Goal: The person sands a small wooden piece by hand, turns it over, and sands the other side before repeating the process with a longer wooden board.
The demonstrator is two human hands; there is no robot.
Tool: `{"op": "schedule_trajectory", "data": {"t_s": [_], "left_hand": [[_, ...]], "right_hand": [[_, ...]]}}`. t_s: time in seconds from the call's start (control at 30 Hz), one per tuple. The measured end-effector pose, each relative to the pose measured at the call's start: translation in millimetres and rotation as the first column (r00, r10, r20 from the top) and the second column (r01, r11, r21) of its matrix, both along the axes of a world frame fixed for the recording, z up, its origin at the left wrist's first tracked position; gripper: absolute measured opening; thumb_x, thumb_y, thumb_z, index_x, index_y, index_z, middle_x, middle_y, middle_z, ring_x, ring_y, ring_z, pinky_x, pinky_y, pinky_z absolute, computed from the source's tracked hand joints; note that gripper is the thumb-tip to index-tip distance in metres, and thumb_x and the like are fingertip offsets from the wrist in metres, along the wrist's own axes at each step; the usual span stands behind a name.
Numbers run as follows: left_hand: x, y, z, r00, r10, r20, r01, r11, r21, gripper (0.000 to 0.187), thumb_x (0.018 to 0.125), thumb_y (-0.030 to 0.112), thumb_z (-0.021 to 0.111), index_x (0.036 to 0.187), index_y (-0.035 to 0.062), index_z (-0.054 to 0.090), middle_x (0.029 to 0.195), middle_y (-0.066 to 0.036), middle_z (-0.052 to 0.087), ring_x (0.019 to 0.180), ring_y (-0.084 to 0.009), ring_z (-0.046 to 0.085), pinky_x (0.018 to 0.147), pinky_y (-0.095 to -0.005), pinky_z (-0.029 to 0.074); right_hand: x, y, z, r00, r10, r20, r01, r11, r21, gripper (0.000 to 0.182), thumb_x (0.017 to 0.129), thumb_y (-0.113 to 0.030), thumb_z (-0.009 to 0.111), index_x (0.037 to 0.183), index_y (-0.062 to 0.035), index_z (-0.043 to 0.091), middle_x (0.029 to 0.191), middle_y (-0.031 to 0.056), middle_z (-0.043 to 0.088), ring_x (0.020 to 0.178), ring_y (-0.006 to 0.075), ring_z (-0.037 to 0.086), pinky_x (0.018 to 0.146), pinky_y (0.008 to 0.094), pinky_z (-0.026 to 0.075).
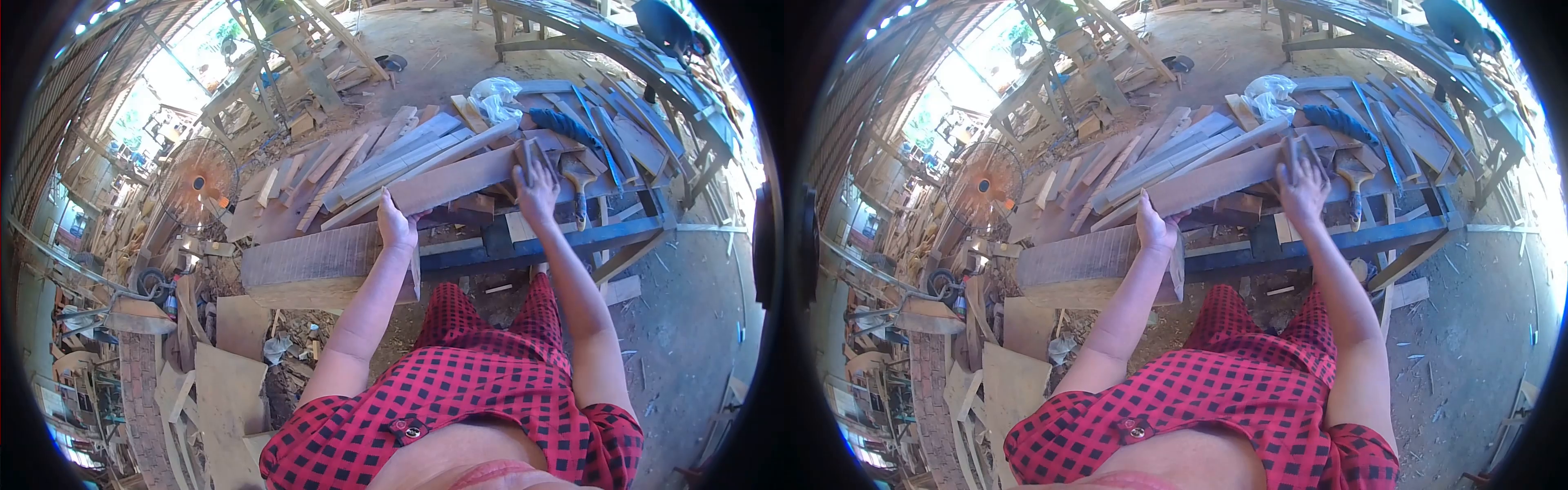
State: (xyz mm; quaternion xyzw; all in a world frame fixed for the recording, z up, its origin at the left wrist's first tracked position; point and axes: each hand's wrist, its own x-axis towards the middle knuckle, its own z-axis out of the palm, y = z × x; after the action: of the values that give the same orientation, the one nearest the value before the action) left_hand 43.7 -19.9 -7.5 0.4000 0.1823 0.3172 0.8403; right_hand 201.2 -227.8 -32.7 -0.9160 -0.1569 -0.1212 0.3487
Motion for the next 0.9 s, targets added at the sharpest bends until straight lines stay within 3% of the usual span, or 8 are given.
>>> {"op": "schedule_trajectory", "data": {"t_s": [0.1,0.13,0.27,0.37,0.43,0.47,0.67,0.9], "left_hand": [[-1,-3,5,1.000,0.012,-0.016,-0.012,1.000,-0.012,0.047,0.096,0.044,0.029,0.118,0.0062,0.047,0.107,-0.013,0.058,0.088,-0.0282,0.062,0.064,-0.0416,0.053],[-1,-4,5,1.000,0.018,-0.023,-0.018,1.000,-0.014,0.048,0.096,0.045,0.029,0.116,0.0057,0.049,0.105,-0.013,0.059,0.087,-0.0272,0.062,0.066,-0.0410,0.053],[-3,7,-10,0.999,-0.008,0.036,0.009,0.999,-0.041,0.050,0.096,0.046,0.028,0.117,0.0060,0.050,0.107,-0.013,0.059,0.091,-0.0244,0.062,0.072,-0.0382,0.052],[-5,23,-33,0.962,-0.235,0.142,0.246,0.967,-0.065,0.049,0.097,0.044,0.029,0.117,0.0051,0.050,0.108,-0.012,0.059,0.094,-0.0226,0.061,0.077,-0.0379,0.052],[1,15,-23,0.992,-0.109,0.067,0.111,0.993,-0.028,0.049,0.096,0.043,0.029,0.118,0.0035,0.047,0.109,-0.013,0.058,0.096,-0.0262,0.060,0.079,-0.0404,0.051],[2,9,-15,1.000,0.025,-0.003,-0.024,1.000,0.019,0.049,0.096,0.042,0.029,0.119,0.0019,0.044,0.110,-0.014,0.057,0.098,-0.0297,0.059,0.082,-0.0428,0.051],[-1,-2,3,1.000,0.014,-0.018,-0.015,1.000,-0.022,0.045,0.095,0.042,0.032,0.118,0.0061,0.045,0.108,-0.012,0.057,0.090,-0.0299,0.061,0.063,-0.0445,0.053],[0,0,0,1.000,0.014,-0.003,-0.014,1.000,-0.017,0.046,0.095,0.044,0.033,0.120,0.0064,0.044,0.109,-0.013,0.056,0.090,-0.0302,0.061,0.061,-0.0434,0.053]], "right_hand": [[-71,18,28,0.961,0.259,0.094,-0.260,0.966,-0.007,0.056,0.090,-0.045,0.047,0.134,-0.0104,0.044,0.139,0.0139,0.040,0.133,0.0340,0.029,0.109,0.0525,0.009],[-91,29,24,0.926,0.327,0.188,-0.333,0.943,-0.001,0.060,0.089,-0.040,0.049,0.143,-0.0263,0.029,0.134,0.0149,0.043,0.128,0.0336,0.035,0.105,0.0584,0.013],[-147,51,41,0.735,0.621,0.272,-0.624,0.777,-0.086,0.056,0.087,-0.039,0.051,0.138,-0.0187,0.038,0.133,0.0134,0.044,0.128,0.0297,0.037,0.104,0.0606,0.012],[-150,53,44,0.684,0.693,0.228,-0.705,0.708,-0.033,0.053,0.087,-0.035,0.053,0.135,-0.0154,0.043,0.136,0.0127,0.043,0.130,0.0304,0.034,0.108,0.0561,0.009],[-130,44,39,0.624,0.718,0.309,-0.716,0.683,-0.143,0.051,0.087,-0.034,0.054,0.133,-0.0146,0.045,0.135,0.0121,0.045,0.129,0.0293,0.036,0.107,0.0560,0.011],[-123,37,41,0.684,0.675,0.278,-0.677,0.728,-0.103,0.050,0.087,-0.033,0.055,0.132,-0.0133,0.047,0.135,0.0120,0.045,0.129,0.0285,0.037,0.107,0.0557,0.012],[-16,0,12,0.963,0.240,0.119,-0.230,0.969,-0.091,0.056,0.090,-0.045,0.048,0.130,-0.0050,0.047,0.137,0.0147,0.043,0.130,0.0292,0.036,0.110,0.0461,0.014],[42,-12,-6,0.999,-0.023,0.027,0.023,1.000,0.021,0.058,0.090,-0.055,0.037,0.131,-0.0142,0.048,0.138,0.0104,0.043,0.131,0.0275,0.034,0.107,0.0522,0.015]]}}
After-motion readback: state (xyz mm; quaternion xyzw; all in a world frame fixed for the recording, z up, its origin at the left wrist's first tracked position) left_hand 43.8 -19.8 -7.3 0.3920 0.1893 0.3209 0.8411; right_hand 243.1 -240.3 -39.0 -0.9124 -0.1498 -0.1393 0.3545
